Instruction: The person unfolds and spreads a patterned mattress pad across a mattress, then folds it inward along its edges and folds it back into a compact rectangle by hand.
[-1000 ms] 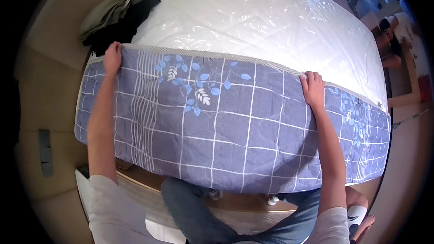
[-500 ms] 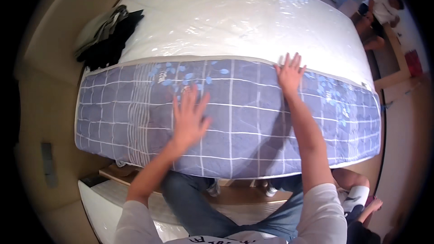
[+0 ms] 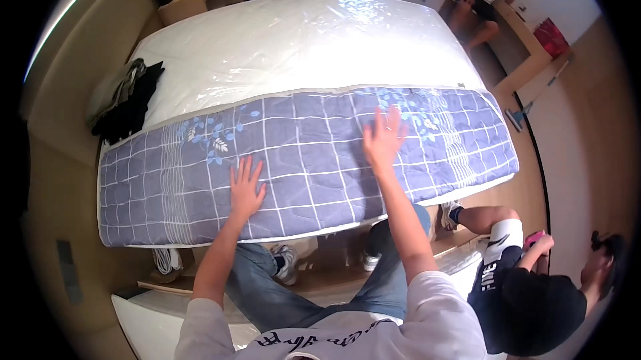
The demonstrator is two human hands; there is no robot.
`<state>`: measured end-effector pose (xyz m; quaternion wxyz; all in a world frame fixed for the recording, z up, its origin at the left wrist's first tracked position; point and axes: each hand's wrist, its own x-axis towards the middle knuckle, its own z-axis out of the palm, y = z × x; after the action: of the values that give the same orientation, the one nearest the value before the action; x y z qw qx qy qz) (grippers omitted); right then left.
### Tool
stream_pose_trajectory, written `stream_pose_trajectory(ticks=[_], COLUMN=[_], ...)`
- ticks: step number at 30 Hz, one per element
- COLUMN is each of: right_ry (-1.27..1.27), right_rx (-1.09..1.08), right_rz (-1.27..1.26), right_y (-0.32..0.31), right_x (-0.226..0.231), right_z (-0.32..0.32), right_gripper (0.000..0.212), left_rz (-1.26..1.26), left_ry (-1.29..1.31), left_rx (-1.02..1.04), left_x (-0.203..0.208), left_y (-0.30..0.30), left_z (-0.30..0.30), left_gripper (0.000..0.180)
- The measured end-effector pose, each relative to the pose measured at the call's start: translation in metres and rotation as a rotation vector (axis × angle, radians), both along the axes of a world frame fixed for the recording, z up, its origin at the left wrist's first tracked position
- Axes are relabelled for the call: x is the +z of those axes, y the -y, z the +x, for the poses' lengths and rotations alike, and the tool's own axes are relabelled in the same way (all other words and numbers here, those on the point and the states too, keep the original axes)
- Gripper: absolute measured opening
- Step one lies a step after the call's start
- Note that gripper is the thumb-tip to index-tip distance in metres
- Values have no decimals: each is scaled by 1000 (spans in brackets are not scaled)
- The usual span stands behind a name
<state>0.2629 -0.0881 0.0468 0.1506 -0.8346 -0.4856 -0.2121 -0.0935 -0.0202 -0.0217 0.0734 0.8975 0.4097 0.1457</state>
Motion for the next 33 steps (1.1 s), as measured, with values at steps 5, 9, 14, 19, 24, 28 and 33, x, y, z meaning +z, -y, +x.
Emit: stream_pose_trajectory(ticks=[5, 9, 14, 19, 24, 28, 33], right_ry=[-290, -155, -332, -238, -157, -330, -264], right_rx=[-138, -548, -498, -596, -690, -720, -1110], right_rz=[-277, 22, -131, -46, 61, -74, 220], right_y=[122, 152, 211, 218, 226, 242, 238], right_x=[-38, -17, -63, -61, -36, -64, -76], right_z=[114, 136, 155, 167, 237, 286, 344], right_gripper=[53, 56, 58, 62, 64, 66, 76], left_rz=[89, 70, 16, -75, -34, -61, -61], left_ry=[-156, -344, 91, 16, -53, -21, -56], left_rx=[76, 257, 64, -30, -40, -58, -18], left_x=[1, 20, 52, 5, 6, 4, 2], left_y=[5, 40, 127, 168, 161, 156, 158], left_z=[25, 75, 203, 242, 251, 258, 258], left_gripper=[61, 64, 65, 62, 62, 61, 61])
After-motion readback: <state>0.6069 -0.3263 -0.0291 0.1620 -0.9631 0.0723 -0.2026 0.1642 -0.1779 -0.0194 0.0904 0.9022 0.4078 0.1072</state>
